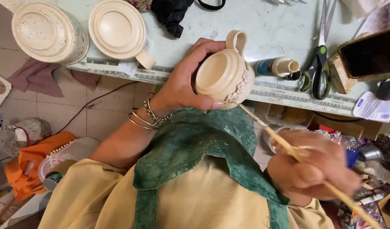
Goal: Painting and glazing a ceramic mug with decorative floral patterns using a paintbrush.
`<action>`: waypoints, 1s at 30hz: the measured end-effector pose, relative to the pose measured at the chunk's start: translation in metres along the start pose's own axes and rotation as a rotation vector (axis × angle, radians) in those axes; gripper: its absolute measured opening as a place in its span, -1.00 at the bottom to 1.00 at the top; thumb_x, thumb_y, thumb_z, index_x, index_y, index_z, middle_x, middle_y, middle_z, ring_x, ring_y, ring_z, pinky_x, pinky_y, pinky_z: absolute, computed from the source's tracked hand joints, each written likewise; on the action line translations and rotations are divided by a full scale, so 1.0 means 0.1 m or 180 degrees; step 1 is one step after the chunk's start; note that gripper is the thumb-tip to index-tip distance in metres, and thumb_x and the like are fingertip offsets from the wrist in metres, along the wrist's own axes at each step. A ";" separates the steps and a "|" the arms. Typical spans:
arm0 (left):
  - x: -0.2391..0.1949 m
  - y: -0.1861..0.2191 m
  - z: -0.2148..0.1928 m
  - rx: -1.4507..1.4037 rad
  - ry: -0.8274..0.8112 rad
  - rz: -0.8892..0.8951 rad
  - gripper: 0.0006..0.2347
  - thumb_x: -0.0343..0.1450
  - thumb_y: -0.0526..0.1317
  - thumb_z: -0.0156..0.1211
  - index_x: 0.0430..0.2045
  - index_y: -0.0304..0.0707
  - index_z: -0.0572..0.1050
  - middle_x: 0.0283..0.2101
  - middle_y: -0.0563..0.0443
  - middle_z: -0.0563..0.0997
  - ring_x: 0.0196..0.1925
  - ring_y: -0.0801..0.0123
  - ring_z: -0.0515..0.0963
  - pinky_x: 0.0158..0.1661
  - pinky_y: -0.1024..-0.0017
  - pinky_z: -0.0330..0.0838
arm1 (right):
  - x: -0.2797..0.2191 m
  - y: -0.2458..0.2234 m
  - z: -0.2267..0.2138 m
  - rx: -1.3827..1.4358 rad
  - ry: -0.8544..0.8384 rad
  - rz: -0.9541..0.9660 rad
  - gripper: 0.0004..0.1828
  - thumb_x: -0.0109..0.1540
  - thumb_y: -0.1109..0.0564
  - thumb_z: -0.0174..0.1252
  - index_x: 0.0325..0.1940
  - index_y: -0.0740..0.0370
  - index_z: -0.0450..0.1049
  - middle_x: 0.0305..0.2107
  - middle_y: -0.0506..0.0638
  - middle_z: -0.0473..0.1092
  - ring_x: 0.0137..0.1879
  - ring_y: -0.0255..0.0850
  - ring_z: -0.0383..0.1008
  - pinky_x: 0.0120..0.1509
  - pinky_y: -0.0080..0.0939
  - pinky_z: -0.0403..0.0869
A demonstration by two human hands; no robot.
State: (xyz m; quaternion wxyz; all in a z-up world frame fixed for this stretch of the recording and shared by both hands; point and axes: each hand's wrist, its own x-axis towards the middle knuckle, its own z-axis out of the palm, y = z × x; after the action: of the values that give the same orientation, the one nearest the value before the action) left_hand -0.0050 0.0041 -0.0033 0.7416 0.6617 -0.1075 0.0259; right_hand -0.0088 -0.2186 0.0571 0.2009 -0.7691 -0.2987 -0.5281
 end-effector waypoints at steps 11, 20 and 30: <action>0.00 0.04 0.03 -0.0024 0.0115 -0.0052 -0.39 0.09 -0.02 0.23 -0.03 -0.28 0.20 -0.07 0.03 0.23 0.02 0.35 0.28 0.06 0.44 0.18 | -0.02 -0.05 0.08 0.2458 -0.0065 0.0385 -0.79 0.34 0.11 -0.17 -0.33 0.28 0.14 -0.67 0.00 0.12 -0.82 -0.29 0.07 -0.88 -0.27 0.18; -0.10 -0.10 0.08 -0.1419 0.0071 -0.0311 -0.40 0.16 0.00 0.23 0.05 -0.19 0.17 0.01 -0.05 0.29 0.02 0.26 0.34 -0.01 0.39 0.45 | 0.16 -0.03 0.12 0.0084 0.0755 0.0200 -0.74 0.32 0.09 -0.35 -0.42 0.22 0.08 -0.61 -0.01 0.11 -0.65 -0.17 0.00 -0.62 -0.19 0.05; -0.14 -0.12 0.02 -0.3971 0.0665 -0.0825 -0.35 0.31 -0.11 0.10 0.23 -0.23 -0.10 0.20 -0.28 0.09 0.19 0.07 0.19 0.05 0.35 0.37 | -0.05 0.17 0.13 0.2925 -0.2172 0.0931 -0.35 0.09 -0.20 -0.03 0.06 0.32 0.11 0.09 0.15 0.22 0.23 -0.04 0.29 0.38 -0.12 0.37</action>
State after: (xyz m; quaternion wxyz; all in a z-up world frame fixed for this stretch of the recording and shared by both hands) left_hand -0.0172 0.0018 -0.0176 0.9906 0.1079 0.0511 -0.0670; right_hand 0.0103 -0.2238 0.0479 0.4767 -0.7629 -0.4354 -0.0341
